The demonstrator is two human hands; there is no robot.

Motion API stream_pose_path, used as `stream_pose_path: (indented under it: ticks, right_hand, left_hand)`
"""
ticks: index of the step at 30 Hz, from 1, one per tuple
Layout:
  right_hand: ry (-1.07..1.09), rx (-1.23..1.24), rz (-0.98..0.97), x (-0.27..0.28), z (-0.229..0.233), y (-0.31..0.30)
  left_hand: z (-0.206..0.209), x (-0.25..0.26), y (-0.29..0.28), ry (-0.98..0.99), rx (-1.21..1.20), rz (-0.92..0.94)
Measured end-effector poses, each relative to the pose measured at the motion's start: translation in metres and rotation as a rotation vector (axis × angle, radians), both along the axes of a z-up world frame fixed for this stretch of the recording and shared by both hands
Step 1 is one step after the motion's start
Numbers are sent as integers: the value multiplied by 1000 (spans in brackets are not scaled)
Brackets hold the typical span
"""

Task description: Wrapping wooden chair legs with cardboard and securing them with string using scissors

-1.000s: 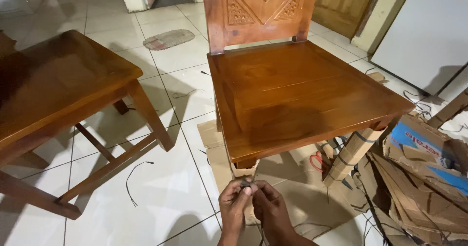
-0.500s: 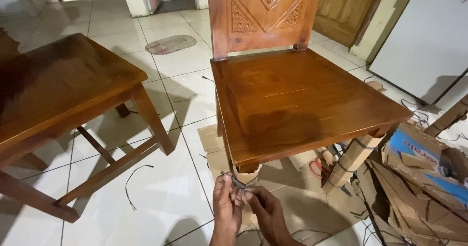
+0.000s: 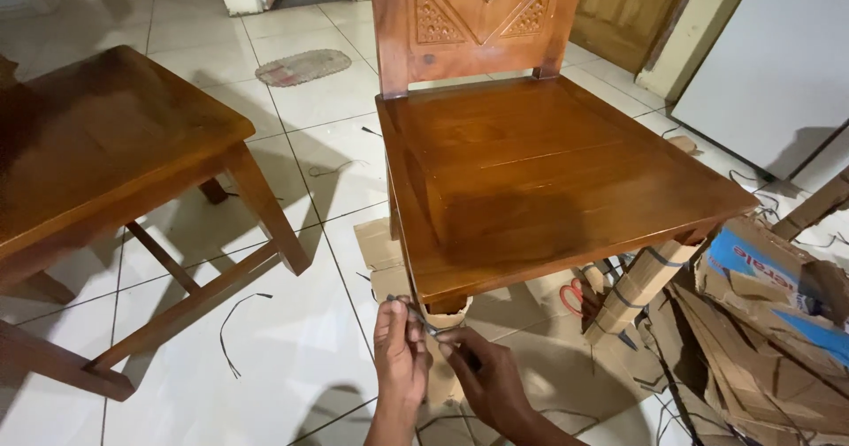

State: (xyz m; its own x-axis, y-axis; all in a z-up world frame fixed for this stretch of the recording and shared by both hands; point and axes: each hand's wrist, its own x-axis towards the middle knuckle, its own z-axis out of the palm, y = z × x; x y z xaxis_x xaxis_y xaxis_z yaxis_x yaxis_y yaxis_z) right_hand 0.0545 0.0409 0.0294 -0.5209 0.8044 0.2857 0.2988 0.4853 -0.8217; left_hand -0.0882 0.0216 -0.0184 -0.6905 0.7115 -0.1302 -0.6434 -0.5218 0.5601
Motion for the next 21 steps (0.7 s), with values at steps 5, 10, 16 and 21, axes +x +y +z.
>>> stream_pose_path:
  ticks: [5, 10, 16, 21]
  right_hand:
    - [31, 105, 107, 1, 4, 7]
    - [-91, 43, 137, 1, 0, 8]
    - [-120, 166, 191, -2, -14, 8]
    - [-86, 376, 243, -8, -22, 19]
  left_hand:
    - [-15, -5, 4, -29, 59, 14]
    - [2, -2, 13, 98, 51, 88]
    - [1, 3, 20, 119, 220, 179]
    - [8, 3, 9, 143, 146, 109]
